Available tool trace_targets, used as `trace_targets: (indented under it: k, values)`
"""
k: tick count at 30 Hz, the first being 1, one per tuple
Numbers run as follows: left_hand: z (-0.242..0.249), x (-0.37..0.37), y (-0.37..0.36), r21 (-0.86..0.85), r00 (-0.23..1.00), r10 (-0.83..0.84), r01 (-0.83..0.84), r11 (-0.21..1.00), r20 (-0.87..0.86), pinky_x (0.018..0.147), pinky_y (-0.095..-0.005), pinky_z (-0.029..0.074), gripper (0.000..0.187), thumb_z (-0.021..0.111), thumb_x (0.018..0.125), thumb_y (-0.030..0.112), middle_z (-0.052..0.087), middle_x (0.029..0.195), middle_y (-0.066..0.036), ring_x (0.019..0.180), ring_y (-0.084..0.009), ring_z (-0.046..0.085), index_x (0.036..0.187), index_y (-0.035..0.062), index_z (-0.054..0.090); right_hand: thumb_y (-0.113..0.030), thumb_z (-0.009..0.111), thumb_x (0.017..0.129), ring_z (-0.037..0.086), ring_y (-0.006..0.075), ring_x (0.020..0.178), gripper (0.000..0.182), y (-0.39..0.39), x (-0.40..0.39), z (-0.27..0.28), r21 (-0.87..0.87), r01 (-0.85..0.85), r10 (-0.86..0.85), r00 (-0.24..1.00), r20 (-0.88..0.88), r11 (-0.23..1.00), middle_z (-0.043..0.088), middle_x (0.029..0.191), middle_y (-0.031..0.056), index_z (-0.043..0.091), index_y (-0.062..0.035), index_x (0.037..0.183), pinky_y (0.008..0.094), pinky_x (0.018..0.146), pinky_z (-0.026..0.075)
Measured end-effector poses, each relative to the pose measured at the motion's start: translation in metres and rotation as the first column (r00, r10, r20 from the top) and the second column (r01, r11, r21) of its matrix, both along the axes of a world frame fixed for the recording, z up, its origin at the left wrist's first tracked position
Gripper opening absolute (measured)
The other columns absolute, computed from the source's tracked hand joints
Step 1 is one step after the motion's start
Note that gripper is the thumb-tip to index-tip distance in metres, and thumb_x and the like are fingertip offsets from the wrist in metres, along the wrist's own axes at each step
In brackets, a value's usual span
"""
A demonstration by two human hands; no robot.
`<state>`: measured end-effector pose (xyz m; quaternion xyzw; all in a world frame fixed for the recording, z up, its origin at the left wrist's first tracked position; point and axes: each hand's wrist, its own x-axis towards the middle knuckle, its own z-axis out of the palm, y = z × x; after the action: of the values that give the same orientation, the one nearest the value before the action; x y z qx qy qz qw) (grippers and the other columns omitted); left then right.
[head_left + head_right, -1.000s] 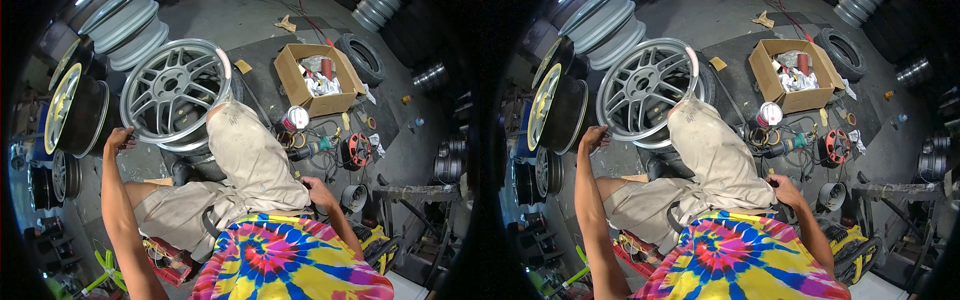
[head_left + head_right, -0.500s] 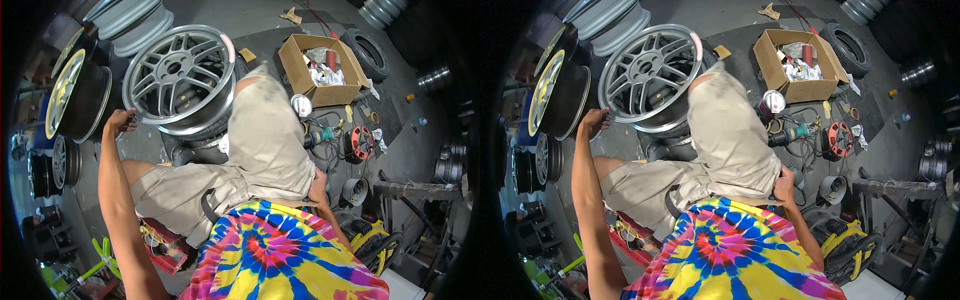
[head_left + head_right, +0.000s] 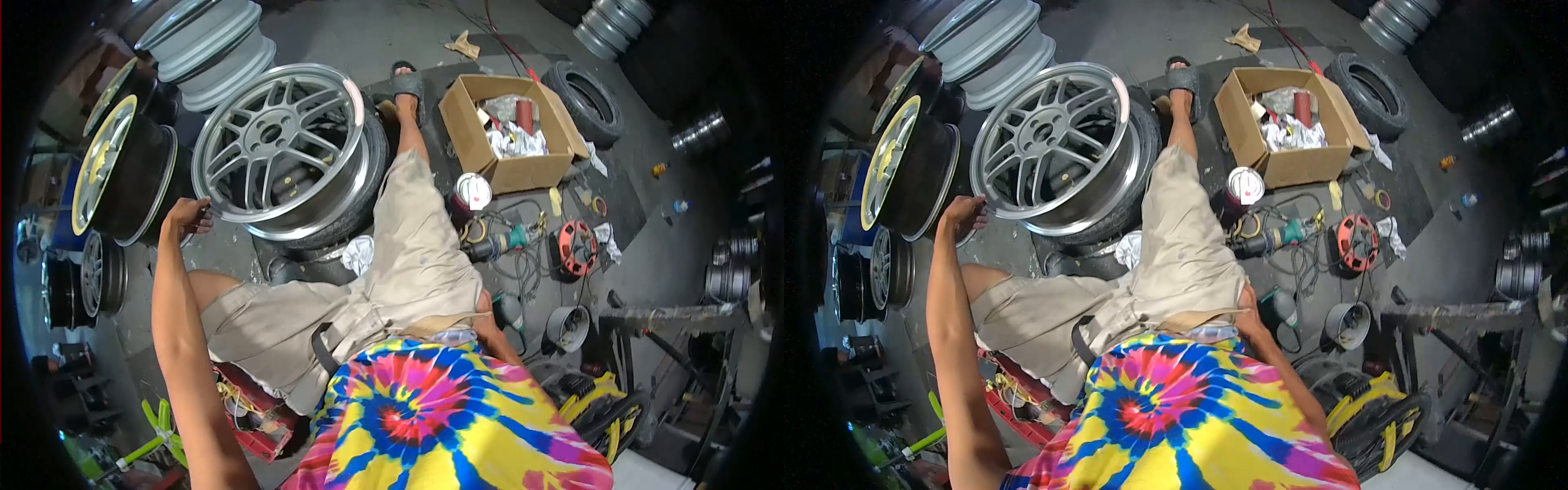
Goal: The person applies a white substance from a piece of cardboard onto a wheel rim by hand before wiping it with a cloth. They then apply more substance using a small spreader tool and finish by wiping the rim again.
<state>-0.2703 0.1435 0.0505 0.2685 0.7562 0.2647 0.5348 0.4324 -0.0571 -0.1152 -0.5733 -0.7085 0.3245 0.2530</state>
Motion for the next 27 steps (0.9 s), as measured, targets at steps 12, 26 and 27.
trace_targets:
  k: [12,26,27]
  values:
    - [0.006,0.01,0.001,-0.074,0.977,-0.018,0.002,0.997,-0.215,0.06,-0.0377,0.059,0.039,0.065,0.093,0.031,0.061,0.088,-0.014,0.075,-0.0259,0.067,0.105,-0.006,0.063,-0.025,0.07,0.08,0.049,0.0399,0.125,0.056,0.033,-0.01,-0.007,-0.064,-0.058,0.056,0.998,-0.036,0.996,0.052,0.134,0.0247,0.055,0.0023,0.127,0.0412,0.105,0.04]
    - [0.012,0.02,0.002,-0.075,0.965,-0.04,0.021,0.997,-0.258,0.06,-0.0366,0.06,0.04,0.067,0.091,0.032,0.063,0.086,-0.015,0.072,-0.0254,0.069,0.102,-0.0064,0.063,-0.025,0.068,0.082,0.05,0.0398,0.124,0.054,0.094,-0.043,-0.019,-0.102,0.065,-0.06,0.997,0.053,0.993,0.052,0.134,0.0252,0.055,0.0018,0.127,0.0415,0.105,0.04]
    - [0.015,0.026,0.002,-0.071,0.967,-0.029,0.012,0.997,-0.254,0.06,-0.0366,0.06,0.04,0.067,0.091,0.032,0.063,0.086,-0.015,0.072,-0.0254,0.069,0.102,-0.0064,0.063,-0.025,0.068,0.082,0.05,0.0398,0.124,0.053,0.095,-0.044,-0.018,-0.103,0.061,-0.055,0.997,0.054,0.993,0.052,0.134,0.0253,0.055,0.0018,0.127,0.0415,0.105,0.04]
